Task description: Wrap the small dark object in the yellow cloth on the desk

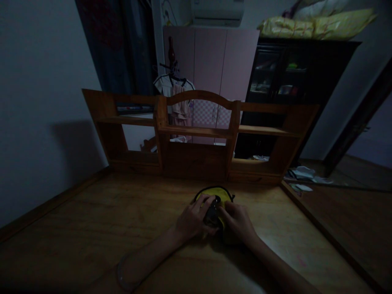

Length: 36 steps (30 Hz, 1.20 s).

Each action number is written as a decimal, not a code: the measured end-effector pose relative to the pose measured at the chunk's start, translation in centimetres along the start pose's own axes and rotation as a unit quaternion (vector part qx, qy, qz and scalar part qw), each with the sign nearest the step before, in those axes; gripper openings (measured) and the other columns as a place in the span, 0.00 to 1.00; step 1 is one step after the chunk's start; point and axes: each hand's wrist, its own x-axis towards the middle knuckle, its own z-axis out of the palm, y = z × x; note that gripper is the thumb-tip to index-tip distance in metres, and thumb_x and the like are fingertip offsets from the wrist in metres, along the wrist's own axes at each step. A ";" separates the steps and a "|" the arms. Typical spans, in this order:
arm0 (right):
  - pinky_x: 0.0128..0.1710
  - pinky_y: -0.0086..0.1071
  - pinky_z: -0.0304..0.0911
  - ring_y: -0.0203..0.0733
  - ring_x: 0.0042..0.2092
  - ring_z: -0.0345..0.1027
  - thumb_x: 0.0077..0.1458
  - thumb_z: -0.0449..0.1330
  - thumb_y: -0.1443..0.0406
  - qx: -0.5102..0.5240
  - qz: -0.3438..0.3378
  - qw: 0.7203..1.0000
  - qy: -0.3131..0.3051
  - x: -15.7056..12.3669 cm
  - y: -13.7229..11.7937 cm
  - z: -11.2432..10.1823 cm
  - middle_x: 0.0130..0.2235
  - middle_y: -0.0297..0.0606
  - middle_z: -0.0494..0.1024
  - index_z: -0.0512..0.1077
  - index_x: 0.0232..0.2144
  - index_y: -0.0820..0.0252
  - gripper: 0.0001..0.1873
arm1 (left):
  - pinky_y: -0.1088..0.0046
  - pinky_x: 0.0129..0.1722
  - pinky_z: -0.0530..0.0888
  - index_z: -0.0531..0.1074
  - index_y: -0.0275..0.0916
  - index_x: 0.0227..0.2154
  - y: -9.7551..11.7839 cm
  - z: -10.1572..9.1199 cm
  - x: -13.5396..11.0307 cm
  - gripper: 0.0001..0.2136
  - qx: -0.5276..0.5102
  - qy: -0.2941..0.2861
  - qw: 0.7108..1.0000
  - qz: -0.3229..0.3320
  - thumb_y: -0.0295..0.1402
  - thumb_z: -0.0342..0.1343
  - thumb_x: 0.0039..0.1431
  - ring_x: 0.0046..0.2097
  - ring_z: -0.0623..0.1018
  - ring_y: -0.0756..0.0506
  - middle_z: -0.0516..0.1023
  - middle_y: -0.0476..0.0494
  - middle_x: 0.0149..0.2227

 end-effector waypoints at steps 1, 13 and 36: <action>0.21 0.26 0.49 0.34 0.23 0.59 0.60 0.53 0.54 -0.012 -0.010 1.000 0.000 0.0 0.0 0.0 0.19 0.29 0.63 0.63 0.20 0.59 0.20 | 0.60 0.51 0.73 0.52 0.43 0.61 0.0 0.0 0.0 0.42 -0.001 -0.002 1.000 0.000 0.48 0.66 0.45 0.53 0.72 0.37 0.66 0.37 0.55; 0.22 0.25 0.50 0.33 0.24 0.57 0.59 0.55 0.57 0.076 0.005 0.995 -0.062 0.3 0.3 0.0 0.22 0.27 0.63 0.65 0.22 0.61 0.17 | 0.59 0.50 0.74 0.52 0.41 0.60 0.2 -0.2 -0.1 0.41 0.007 -0.011 1.000 0.006 0.53 0.62 0.47 0.54 0.72 0.36 0.66 0.35 0.55; 0.32 0.30 0.65 0.44 0.35 0.72 0.56 0.58 0.62 0.161 0.011 0.982 -0.094 0.3 0.9 0.9 0.33 0.37 0.79 0.75 0.35 0.64 0.10 | 0.61 0.46 0.78 0.49 0.41 0.62 -0.3 0.6 -0.5 0.42 0.028 -0.044 0.998 0.024 0.52 0.61 0.48 0.54 0.72 0.36 0.64 0.33 0.57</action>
